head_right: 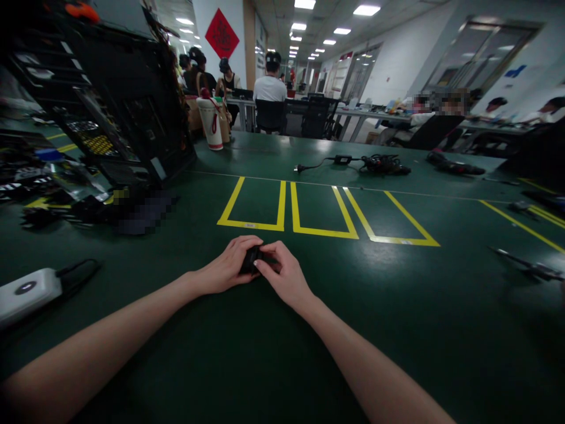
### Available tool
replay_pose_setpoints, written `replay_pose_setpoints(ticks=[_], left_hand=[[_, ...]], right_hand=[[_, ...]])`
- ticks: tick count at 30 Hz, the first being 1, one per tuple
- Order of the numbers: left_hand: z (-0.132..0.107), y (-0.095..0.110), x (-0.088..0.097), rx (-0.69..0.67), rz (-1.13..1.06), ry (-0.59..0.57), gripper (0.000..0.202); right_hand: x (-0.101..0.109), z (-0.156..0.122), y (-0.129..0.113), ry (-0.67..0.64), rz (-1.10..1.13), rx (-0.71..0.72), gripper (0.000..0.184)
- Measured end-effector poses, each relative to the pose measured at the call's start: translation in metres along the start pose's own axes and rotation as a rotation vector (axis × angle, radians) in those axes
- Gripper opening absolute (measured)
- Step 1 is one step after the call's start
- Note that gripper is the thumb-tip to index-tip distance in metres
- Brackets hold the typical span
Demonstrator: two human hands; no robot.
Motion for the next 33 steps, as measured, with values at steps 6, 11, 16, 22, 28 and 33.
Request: replay_pose_setpoints(ticks=[6, 11, 16, 22, 28, 33], left_hand=[[0.0002, -0.0009, 0.0000, -0.002, -0.002, 0.006, 0.062], [0.0001, -0.0010, -0.0020, -0.022, 0.007, 0.020, 0.062], [0.0003, -0.0008, -0.0013, -0.013, 0.007, 0.020, 0.060], [0.0001, -0.0009, -0.0002, 0.009, -0.007, -0.004, 0.061], [0.0001, 0.0005, 0.0002, 0.001, -0.005, -0.006, 0.060], [0.0002, 0.0005, 0.0005, -0.007, -0.001, 0.006, 0.059]], right_hand=[[0.0017, 0.0002, 0.0041, -0.004, -0.027, -0.051, 0.025], [-0.0026, -0.0010, -0.0028, -0.044, 0.069, 0.010, 0.023], [-0.0006, -0.0005, -0.0012, -0.005, 0.068, 0.018, 0.014], [0.0015, 0.0000, 0.0026, 0.015, -0.001, -0.035, 0.026], [-0.0008, -0.0007, -0.0013, -0.021, 0.016, -0.020, 0.022], [-0.0004, -0.0010, -0.0029, -0.007, 0.041, 0.012, 0.015]])
Point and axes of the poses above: each hand's wrist, its own z-axis towards the middle knuckle, its own x-axis out of the back of the hand, y = z × x, the point moved 9 cm from there along z, towards the middle knuckle, and after that the axes turned 8 degrees about y, right-handed, at the moved point
